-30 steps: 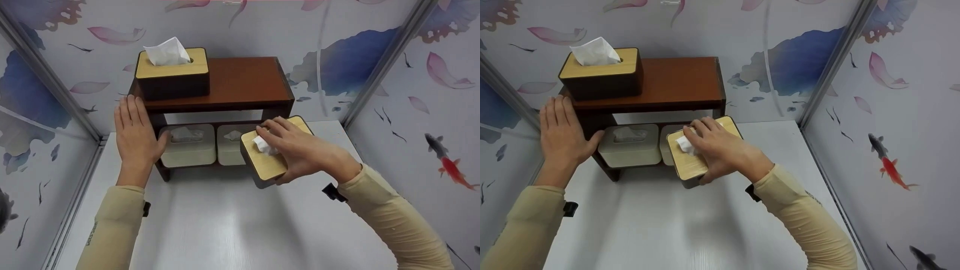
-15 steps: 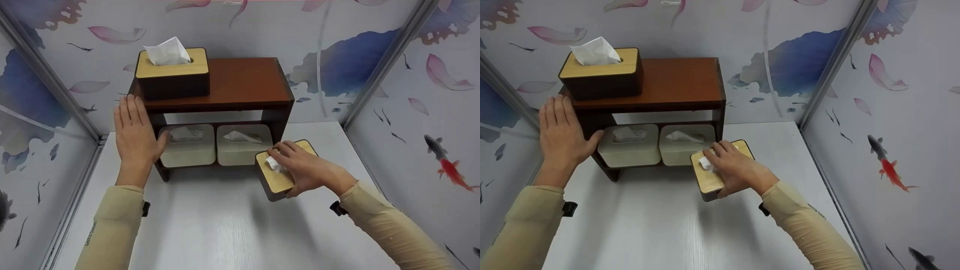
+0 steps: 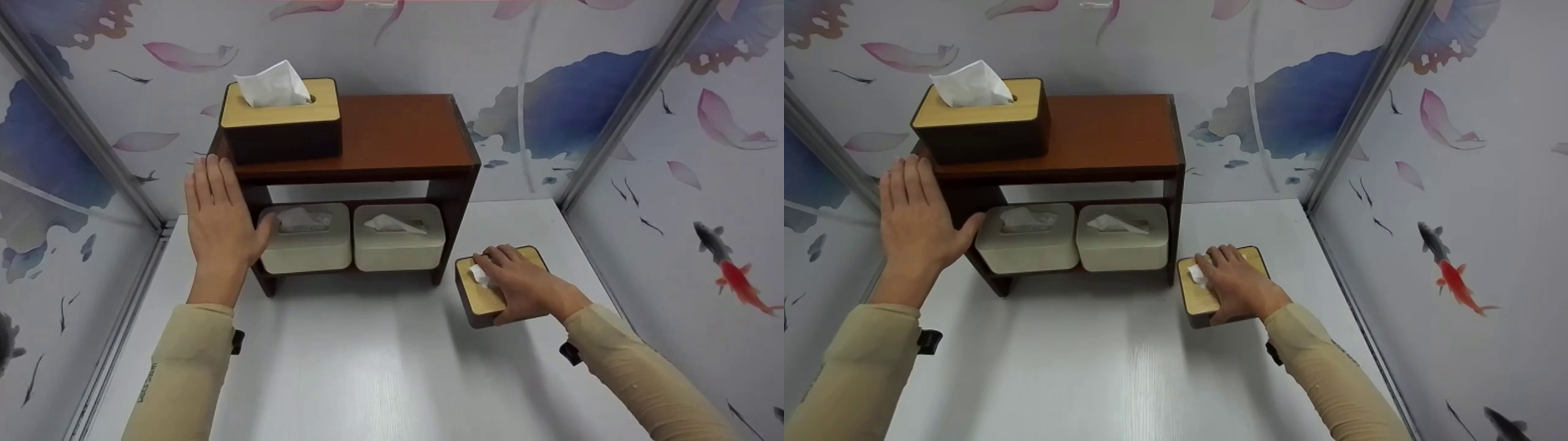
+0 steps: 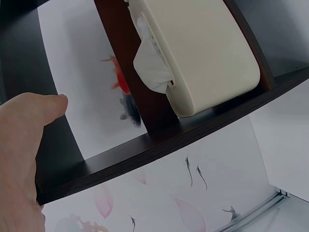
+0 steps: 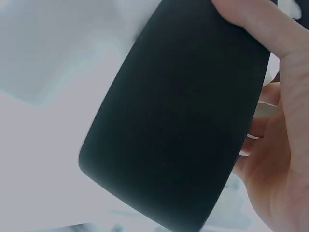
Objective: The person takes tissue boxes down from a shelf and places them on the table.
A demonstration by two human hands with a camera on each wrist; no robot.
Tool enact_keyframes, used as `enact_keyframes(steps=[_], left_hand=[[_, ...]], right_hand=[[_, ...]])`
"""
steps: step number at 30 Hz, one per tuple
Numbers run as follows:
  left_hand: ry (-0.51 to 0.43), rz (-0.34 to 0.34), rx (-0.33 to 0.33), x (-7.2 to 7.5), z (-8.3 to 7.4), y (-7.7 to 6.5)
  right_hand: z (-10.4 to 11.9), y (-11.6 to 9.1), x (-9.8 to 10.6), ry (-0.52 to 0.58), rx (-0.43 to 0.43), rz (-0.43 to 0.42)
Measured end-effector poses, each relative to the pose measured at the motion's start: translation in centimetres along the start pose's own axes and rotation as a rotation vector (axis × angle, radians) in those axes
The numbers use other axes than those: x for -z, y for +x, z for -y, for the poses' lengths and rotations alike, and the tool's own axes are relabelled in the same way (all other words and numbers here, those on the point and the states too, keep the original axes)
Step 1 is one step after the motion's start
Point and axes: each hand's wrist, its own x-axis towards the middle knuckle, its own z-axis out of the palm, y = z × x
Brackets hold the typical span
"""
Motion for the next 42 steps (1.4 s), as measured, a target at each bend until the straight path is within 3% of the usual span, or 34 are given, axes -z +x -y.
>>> enact_keyframes(steps=[12, 25, 35, 42], left_hand=[[-0.018, -0.011, 0.026, 0.0, 0.5, -0.3], [-0.017, 0.012, 0.03, 0.0, 0.1, 0.0], [-0.021, -0.015, 0.029, -0.3, -0.2, 0.0], [-0.005, -0.016, 0.027, -0.2, -0.3, 0.1]], right_hand=[[-5.7, -1.6, -4.5, -0.092, -0.05, 0.039], [-11.2, -3.8, -7.0, -0.049, -0.268, 0.123], [-13.3, -4.0, -7.7, -0.115, -0.331, 0.176], [-13.9, -4.4, -8.9, -0.116, -0.307, 0.148]])
